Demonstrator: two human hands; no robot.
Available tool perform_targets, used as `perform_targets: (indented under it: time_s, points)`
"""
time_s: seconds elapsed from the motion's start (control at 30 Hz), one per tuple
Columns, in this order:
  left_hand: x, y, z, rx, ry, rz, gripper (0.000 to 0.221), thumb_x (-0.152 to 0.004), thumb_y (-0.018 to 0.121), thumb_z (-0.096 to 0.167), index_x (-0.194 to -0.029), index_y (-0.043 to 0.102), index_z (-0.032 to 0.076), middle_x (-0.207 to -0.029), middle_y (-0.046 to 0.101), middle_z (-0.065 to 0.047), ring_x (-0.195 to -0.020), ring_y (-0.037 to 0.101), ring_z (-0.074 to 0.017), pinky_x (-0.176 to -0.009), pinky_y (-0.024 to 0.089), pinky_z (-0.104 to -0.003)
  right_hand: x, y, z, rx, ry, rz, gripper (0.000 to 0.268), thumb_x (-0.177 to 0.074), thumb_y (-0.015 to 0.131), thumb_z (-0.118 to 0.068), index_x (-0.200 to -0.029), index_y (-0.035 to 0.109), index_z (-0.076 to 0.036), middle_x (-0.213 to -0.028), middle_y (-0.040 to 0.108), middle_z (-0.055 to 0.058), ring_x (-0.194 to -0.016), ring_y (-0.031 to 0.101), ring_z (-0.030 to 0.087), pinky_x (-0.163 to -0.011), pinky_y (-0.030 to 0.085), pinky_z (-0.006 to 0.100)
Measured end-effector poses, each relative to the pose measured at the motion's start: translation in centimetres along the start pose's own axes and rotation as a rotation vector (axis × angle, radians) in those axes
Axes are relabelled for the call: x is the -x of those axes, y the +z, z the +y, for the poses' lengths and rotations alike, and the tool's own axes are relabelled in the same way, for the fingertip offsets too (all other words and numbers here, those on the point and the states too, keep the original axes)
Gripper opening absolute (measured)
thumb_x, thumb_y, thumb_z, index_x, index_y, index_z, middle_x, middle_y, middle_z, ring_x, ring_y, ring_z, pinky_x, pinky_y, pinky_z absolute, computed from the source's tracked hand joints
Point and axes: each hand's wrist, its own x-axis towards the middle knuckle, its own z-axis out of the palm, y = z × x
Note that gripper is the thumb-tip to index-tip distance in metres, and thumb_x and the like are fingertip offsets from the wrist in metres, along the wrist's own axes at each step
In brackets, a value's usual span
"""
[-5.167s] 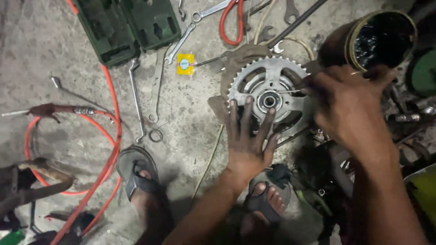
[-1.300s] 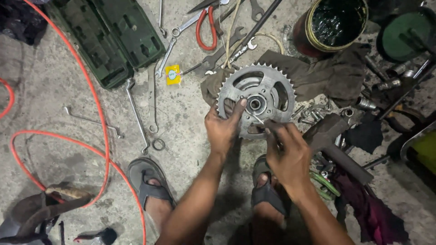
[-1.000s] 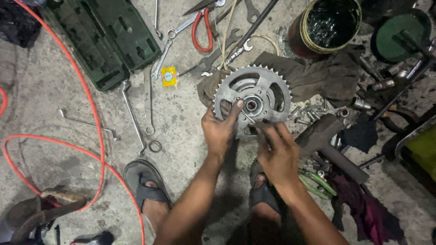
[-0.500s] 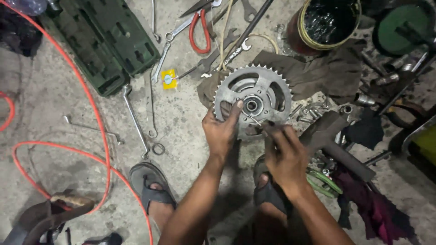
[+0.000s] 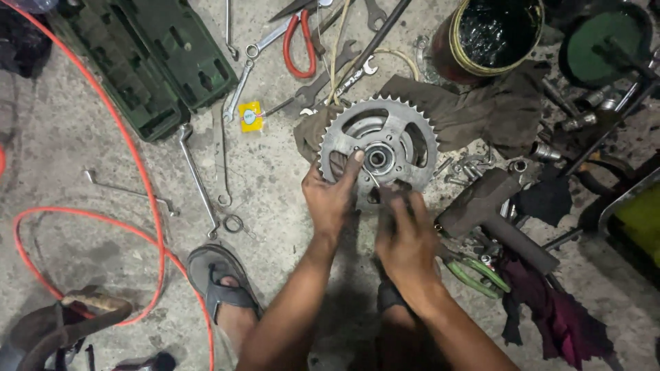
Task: Cleaning and inspecting a motorcycle sprocket using a small tool to remove debris from the teeth and hub.
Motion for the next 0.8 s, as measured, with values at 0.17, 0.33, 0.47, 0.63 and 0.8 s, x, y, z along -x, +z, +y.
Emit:
perform_targets:
  time_s: [0.17, 0.33, 0.47, 0.63, 0.8]
  points:
    - [-0.2, -0.3, -1.5, -0.061, 0.028, -0.007, 0.035, -0.078, 0.091, 0.023, -0.064, 0.061, 0.013, -0.054, 0.06, -0.002, -0.054, 0.051, -0.0076, -0.054, 0.042, -0.024, -1.9, -2.1, -1.9, -0.113, 0.035, -0.098, 0.014, -0.092, 0.062, -0.001, -0.1, 0.064, -0.013, -0.098, 0.056, 0.007, -0.055, 0.058, 0.035, -0.038, 0.043, 0.039]
    - [-0.1, -0.4, -1.8, -0.167, 0.067, -0.012, 0.038, -0.077, 0.092, 0.027, -0.066, 0.062, 0.008, -0.055, 0.062, -0.007, -0.055, 0.052, -0.0108, -0.055, 0.045, -0.028, -1.7, -2.8, -1.8, -0.084, 0.026, -0.124, 0.012, -0.093, 0.061, 0.002, -0.1, 0.063, -0.007, -0.103, 0.055, 0.012, -0.057, 0.059, 0.038, -0.035, 0.04, 0.041]
    - [-0.1, -0.2, -1.2, -0.071, 0.007, 0.008, 0.033, -0.078, 0.091, 0.024, -0.065, 0.063, 0.012, -0.055, 0.062, -0.002, -0.053, 0.052, -0.0085, -0.053, 0.043, -0.025, -1.7, -2.6, -1.1, -0.068, -0.001, -0.089, 0.014, -0.091, 0.065, -0.002, -0.099, 0.066, -0.014, -0.098, 0.056, 0.003, -0.06, 0.063, 0.034, -0.043, 0.049, 0.042]
    - [0.1, 0.0, 0.0, -0.068, -0.024, -0.001, 0.033, -0.075, 0.093, 0.024, -0.066, 0.064, 0.011, -0.055, 0.062, -0.002, -0.053, 0.052, -0.0081, -0.053, 0.043, -0.024, -1.1, -3.7, 0.3, -0.067, 0.037, -0.118, 0.014, -0.093, 0.064, -0.001, -0.095, 0.066, -0.014, -0.098, 0.056, 0.004, -0.061, 0.063, 0.037, -0.041, 0.048, 0.044]
    - [-0.7, -0.5, -2.1, -0.066, 0.003, -0.002, 0.032, -0.076, 0.093, 0.023, -0.066, 0.064, 0.012, -0.054, 0.063, -0.002, -0.05, 0.055, -0.0069, -0.05, 0.044, -0.021, -2.2, -4.0, 0.9, 0.058, -0.025, -0.064, 0.017, -0.091, 0.067, -0.007, -0.094, 0.071, -0.023, -0.097, 0.059, -0.001, -0.068, 0.067, 0.031, -0.056, 0.055, 0.04]
